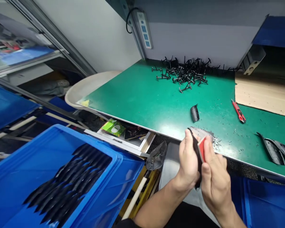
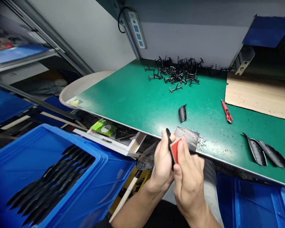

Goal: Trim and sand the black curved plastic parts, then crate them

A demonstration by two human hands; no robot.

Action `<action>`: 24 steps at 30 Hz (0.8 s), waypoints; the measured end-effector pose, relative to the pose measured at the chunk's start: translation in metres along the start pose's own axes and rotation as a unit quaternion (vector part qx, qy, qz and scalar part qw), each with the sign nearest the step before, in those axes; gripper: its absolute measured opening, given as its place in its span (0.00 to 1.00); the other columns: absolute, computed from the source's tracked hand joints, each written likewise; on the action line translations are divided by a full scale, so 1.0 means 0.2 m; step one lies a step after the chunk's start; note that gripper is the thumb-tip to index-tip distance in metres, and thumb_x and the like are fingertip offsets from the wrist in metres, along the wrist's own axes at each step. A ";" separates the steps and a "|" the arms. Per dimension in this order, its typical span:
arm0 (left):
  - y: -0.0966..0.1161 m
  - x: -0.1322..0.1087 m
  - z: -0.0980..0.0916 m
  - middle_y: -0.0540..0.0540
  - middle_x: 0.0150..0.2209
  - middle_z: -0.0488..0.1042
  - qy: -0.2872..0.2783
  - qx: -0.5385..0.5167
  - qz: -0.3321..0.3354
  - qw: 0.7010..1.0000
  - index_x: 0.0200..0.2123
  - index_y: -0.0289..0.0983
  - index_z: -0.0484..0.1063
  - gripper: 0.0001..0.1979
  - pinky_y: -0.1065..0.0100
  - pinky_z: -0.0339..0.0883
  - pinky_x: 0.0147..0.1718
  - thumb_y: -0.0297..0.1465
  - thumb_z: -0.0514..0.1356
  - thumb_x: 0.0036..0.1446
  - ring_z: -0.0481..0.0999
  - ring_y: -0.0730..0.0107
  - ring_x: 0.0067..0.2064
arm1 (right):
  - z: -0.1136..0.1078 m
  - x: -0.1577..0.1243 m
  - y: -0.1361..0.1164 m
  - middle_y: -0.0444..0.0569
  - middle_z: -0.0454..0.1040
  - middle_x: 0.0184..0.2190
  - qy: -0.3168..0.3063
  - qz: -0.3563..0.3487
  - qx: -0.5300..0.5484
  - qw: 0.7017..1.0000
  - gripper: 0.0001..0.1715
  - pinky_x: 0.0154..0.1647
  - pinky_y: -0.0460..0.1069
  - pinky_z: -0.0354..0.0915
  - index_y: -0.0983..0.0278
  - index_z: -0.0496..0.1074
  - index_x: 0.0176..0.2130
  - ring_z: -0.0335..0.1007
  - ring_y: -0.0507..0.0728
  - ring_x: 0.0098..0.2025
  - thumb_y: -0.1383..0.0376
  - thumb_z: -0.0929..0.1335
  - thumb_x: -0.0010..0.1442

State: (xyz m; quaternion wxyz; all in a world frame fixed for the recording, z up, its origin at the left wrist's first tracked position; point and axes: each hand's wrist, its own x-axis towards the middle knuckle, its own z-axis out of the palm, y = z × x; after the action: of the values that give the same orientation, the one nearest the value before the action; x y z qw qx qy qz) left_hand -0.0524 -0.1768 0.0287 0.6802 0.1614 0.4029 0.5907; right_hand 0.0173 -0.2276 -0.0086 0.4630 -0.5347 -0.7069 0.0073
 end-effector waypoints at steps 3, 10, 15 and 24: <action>0.01 0.01 -0.01 0.53 0.20 0.56 -0.032 0.039 0.018 0.999 0.20 0.38 0.58 0.31 0.71 0.55 0.22 0.59 0.63 0.52 0.55 0.76 0.23 | 0.02 0.00 0.00 0.55 0.58 0.68 0.003 0.003 0.005 1.000 0.31 0.50 0.55 0.61 0.61 0.47 0.73 0.64 0.63 0.63 0.68 0.57 0.75; 0.05 0.03 -0.01 0.54 0.20 0.56 0.005 -0.007 -0.025 1.000 0.21 0.38 0.57 0.31 0.73 0.54 0.23 0.56 0.64 0.52 0.55 0.78 0.23 | 0.04 0.01 -0.03 0.57 0.61 0.66 0.002 0.004 0.014 1.000 0.30 0.46 0.54 0.62 0.61 0.46 0.73 0.71 0.61 0.56 0.66 0.56 0.76; 0.05 0.01 -0.01 0.55 0.20 0.54 0.029 -0.036 -0.051 0.998 0.21 0.38 0.55 0.29 0.73 0.53 0.22 0.52 0.64 0.57 0.53 0.79 0.22 | 0.03 0.02 -0.04 0.56 0.61 0.66 -0.009 0.010 0.027 1.000 0.31 0.49 0.54 0.62 0.60 0.44 0.73 0.71 0.61 0.56 0.66 0.55 0.76; 0.01 0.01 -0.02 0.56 0.19 0.56 0.050 -0.040 -0.058 0.996 0.20 0.37 0.59 0.28 0.70 0.54 0.25 0.51 0.68 0.51 0.57 0.77 0.22 | 0.00 -0.01 -0.01 0.55 0.59 0.67 -0.026 0.009 0.011 1.000 0.30 0.50 0.55 0.58 0.59 0.47 0.73 0.70 0.61 0.56 0.66 0.55 0.76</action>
State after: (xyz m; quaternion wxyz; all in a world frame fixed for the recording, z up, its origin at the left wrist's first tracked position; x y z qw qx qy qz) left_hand -0.0573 -0.1754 0.0273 0.6984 0.0809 0.4211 0.5730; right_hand 0.0146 -0.2292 -0.0083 0.4506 -0.5355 -0.7135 0.0334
